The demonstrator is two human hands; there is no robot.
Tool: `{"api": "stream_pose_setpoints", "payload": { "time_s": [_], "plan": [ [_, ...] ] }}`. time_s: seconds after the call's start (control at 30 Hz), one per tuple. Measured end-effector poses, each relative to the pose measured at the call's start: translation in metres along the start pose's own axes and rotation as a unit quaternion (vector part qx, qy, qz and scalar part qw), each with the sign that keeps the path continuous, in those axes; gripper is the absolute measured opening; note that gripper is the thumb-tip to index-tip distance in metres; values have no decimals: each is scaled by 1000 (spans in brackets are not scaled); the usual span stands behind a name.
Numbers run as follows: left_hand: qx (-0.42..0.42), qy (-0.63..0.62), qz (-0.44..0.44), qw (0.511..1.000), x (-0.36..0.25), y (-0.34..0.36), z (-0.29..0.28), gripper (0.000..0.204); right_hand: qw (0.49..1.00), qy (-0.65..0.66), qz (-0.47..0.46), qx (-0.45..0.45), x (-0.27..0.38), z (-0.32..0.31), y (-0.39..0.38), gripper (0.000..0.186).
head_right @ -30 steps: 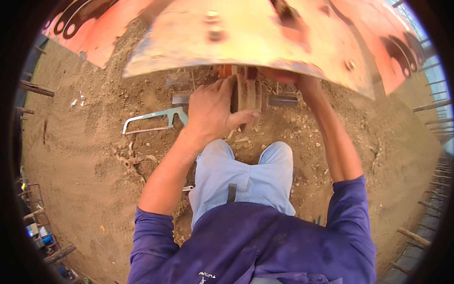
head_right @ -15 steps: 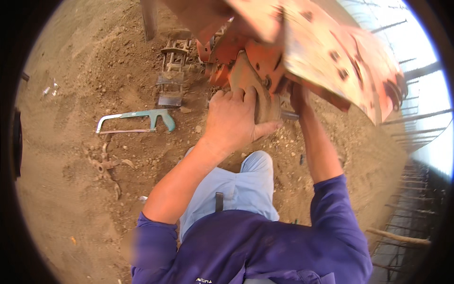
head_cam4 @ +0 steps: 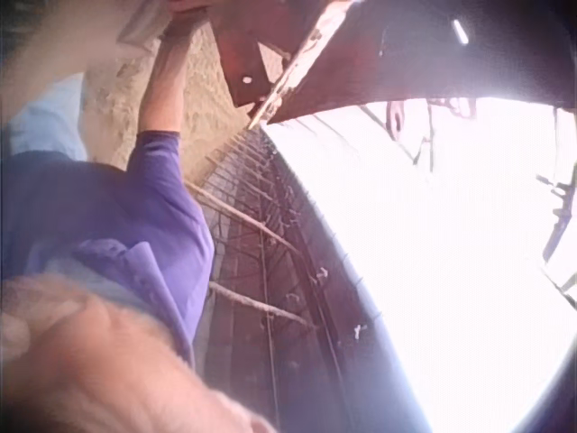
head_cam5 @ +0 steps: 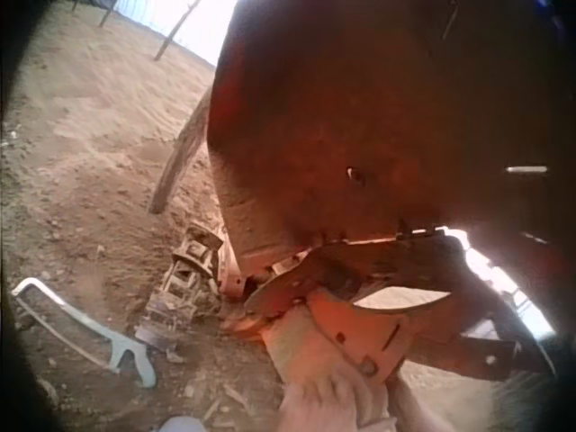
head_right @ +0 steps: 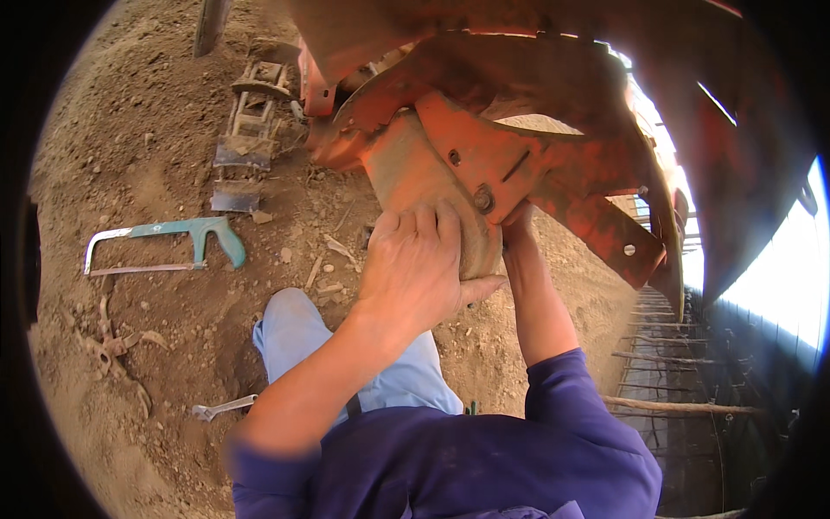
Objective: The person searches a storage compartment on a three-wheeled vehicle, retrieves a bolt and a wrench, then walks to a red machine. They kneel and use the wrench to tighten bolts on the machine's wheel assembly.
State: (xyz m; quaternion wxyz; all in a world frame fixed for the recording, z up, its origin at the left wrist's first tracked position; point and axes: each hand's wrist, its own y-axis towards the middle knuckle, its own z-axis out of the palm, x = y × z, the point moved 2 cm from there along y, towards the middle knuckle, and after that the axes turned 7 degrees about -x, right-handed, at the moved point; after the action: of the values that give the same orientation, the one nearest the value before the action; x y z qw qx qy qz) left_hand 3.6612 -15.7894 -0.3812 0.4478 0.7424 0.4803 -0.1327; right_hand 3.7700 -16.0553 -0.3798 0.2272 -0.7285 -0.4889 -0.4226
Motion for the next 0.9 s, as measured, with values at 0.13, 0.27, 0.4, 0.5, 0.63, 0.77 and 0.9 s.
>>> {"api": "stream_pose_setpoints", "payload": {
  "time_s": [0.13, 0.27, 0.4, 0.5, 0.63, 0.77, 0.9],
  "plan": [
    [15, 9, -6, 1000, 5, -3, -4, 90, 1000, -5, 10, -10, 2, -1, -4, 35],
    [19, 15, -9, 1000, 1, -1, 3, 92, 1000, -8, 17, -16, -3, -11, 0, 35],
    [18, 31, -14, 999, -5, 3, 11, 94, 1000, -5, 18, -16, 0, -8, 0, 34],
    [-16, 9, 2, 1000, 1, -2, -7, 91, 1000, 3, 16, -12, 7, 2, -6, 33],
    [19, -11, -11, 1000, -1, -1, -5, 100, 1000, 10, 16, -10, 8, 4, 0, 33],
    [9, -9, -14, 1000, -6, 3, 3, 97, 1000, 21, 16, -12, 5, -2, 7, 32],
    [45, 13, -33, 998, -8, 4, 12, 91, 999, 30, 11, -11, 6, -2, 3, 32]
  ]
}}
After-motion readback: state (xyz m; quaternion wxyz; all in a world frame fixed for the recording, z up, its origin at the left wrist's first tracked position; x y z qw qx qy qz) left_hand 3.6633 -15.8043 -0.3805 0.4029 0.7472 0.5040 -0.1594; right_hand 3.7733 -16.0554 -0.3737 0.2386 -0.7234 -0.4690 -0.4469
